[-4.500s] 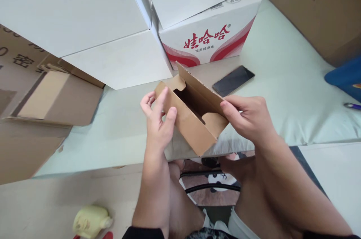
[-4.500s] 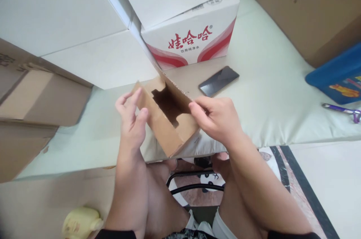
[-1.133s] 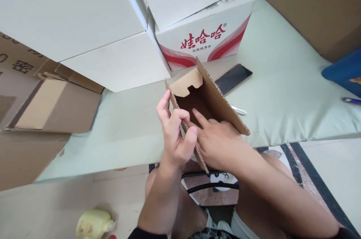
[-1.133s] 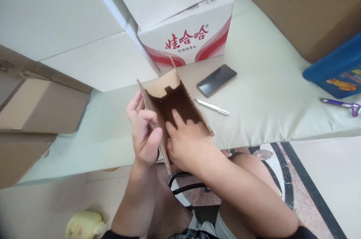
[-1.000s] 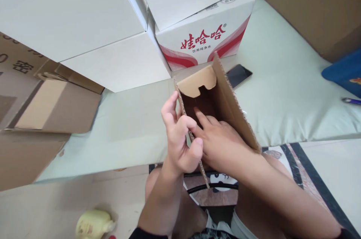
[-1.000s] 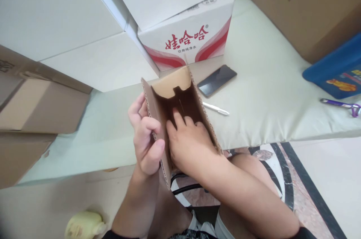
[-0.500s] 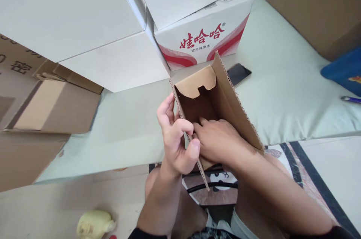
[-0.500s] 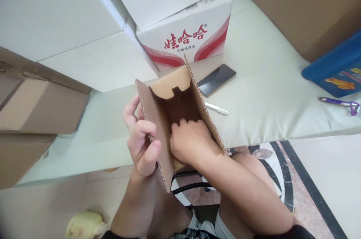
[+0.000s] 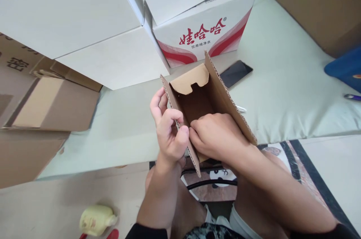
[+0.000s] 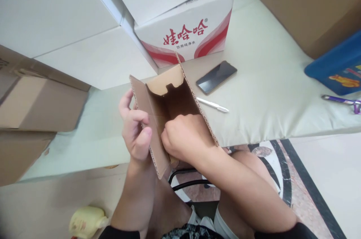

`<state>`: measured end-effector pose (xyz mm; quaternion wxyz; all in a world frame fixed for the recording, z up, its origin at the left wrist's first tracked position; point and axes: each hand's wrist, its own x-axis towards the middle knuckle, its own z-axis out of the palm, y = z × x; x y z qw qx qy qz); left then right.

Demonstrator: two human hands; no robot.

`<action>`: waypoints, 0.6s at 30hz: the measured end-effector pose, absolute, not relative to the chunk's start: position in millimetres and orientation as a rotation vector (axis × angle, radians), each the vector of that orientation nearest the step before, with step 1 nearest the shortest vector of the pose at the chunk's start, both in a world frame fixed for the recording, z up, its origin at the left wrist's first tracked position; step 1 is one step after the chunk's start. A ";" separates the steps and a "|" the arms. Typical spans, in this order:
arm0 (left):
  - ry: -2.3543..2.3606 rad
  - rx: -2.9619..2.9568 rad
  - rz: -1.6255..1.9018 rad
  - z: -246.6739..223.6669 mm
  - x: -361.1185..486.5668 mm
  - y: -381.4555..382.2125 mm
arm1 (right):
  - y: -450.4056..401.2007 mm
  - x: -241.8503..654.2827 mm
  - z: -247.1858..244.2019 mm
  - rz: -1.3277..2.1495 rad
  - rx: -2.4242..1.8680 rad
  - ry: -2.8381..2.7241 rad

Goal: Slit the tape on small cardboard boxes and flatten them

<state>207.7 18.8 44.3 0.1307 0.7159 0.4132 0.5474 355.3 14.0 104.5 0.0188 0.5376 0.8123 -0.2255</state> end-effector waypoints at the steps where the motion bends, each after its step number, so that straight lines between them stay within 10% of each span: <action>1: 1.212 2.084 1.591 43.5 206.5 19.8 | 14.0 355.5 105.3 -0.698 1.669 2.535; 18: 1.364 1.989 1.669 34.7 192.3 29.1 | -12.7 365.5 110.9 -0.552 1.622 3.321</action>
